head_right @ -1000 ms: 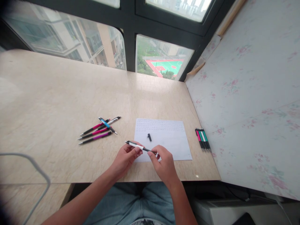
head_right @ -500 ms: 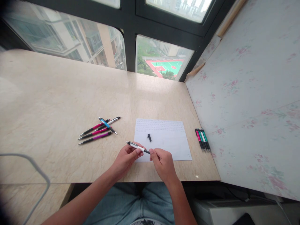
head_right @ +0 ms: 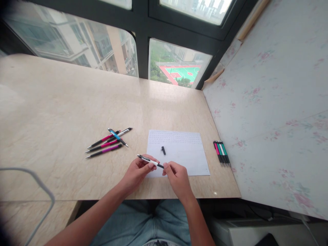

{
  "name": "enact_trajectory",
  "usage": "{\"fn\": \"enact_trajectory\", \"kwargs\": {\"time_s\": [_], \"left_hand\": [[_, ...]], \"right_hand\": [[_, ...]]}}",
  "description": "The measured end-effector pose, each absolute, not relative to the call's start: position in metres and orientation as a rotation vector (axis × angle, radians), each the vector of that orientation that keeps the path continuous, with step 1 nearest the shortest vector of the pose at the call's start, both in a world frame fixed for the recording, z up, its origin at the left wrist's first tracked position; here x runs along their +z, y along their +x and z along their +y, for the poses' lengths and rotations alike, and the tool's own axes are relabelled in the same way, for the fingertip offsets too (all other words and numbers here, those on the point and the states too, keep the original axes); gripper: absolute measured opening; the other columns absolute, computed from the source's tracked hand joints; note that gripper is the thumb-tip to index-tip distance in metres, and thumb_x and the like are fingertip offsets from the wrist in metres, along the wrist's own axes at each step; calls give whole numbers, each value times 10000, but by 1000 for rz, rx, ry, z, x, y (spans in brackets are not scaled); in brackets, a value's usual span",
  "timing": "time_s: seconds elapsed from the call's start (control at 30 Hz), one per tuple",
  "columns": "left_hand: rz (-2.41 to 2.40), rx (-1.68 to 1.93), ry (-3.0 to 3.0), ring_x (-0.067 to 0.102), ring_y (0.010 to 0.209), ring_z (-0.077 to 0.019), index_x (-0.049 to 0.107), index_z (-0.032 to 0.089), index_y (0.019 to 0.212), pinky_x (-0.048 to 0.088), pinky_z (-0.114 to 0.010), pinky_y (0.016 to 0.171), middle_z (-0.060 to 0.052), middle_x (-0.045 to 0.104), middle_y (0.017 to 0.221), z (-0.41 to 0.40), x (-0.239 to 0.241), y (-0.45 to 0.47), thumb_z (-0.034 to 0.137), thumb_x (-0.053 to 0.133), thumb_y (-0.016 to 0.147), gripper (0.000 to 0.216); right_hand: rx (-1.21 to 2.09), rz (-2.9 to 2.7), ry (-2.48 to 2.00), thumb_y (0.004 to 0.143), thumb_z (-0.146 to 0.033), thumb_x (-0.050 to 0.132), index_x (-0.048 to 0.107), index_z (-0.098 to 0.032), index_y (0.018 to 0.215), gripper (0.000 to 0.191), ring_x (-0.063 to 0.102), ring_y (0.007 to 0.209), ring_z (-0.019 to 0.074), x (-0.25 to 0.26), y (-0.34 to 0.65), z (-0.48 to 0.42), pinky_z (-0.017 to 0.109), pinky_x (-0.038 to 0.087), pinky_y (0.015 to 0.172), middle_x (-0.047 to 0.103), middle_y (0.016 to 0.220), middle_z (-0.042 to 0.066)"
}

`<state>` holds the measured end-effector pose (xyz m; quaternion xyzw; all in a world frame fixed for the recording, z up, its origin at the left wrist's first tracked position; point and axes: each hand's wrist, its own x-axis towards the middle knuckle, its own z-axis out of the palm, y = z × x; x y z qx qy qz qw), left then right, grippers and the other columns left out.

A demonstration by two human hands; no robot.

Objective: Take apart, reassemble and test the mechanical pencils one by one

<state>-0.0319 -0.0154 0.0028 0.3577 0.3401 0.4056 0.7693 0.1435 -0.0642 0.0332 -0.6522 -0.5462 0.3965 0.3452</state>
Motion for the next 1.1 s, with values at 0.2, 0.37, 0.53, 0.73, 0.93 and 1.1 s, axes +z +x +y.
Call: {"fn": "enact_trajectory", "kwargs": {"time_s": [0.2,0.37,0.53,0.73,0.93,1.1], "left_hand": [[764,858,792,625,759,-188,723,161,886,462,-299,739,-59,703,784,-16,1,-31,322,766,748,216],[793,891,752,616,743,-175,718,159,886,459,-287,722,-49,690,757,-15,1,-29,314,774,740,221],[819,954,633,613,716,-161,709,157,868,466,-282,702,-61,701,816,-15,5,-27,322,795,712,243],[817,956,625,608,701,-151,715,161,870,461,-275,693,-50,695,781,-15,7,-29,324,798,709,244],[829,976,620,603,698,-144,722,156,854,454,-273,686,-58,699,803,-12,5,-30,313,793,714,222],[847,1018,573,602,717,-134,715,159,892,449,-261,694,-46,689,824,-9,4,-32,281,786,725,219]], "right_hand": [[830,-1486,-1692,949,-447,467,600,-191,660,409,565,592,152,38,142,-64,254,426,588,613,615,7],[1088,-1370,-1637,959,-529,395,604,-185,688,485,567,561,154,27,151,-58,259,444,554,640,631,25],[598,-1454,-1882,931,-432,457,624,-191,799,321,584,646,179,14,158,-36,292,439,619,659,754,45],[248,-1714,-2048,840,-300,582,618,-209,896,113,583,792,200,2,135,-16,269,398,609,616,887,55],[241,-1571,-2112,853,-270,558,621,-202,846,93,586,728,194,5,140,-20,286,401,606,634,857,59],[735,-1349,-1836,836,-367,620,640,-187,883,187,636,748,211,14,171,-40,310,488,643,681,822,62]]}}
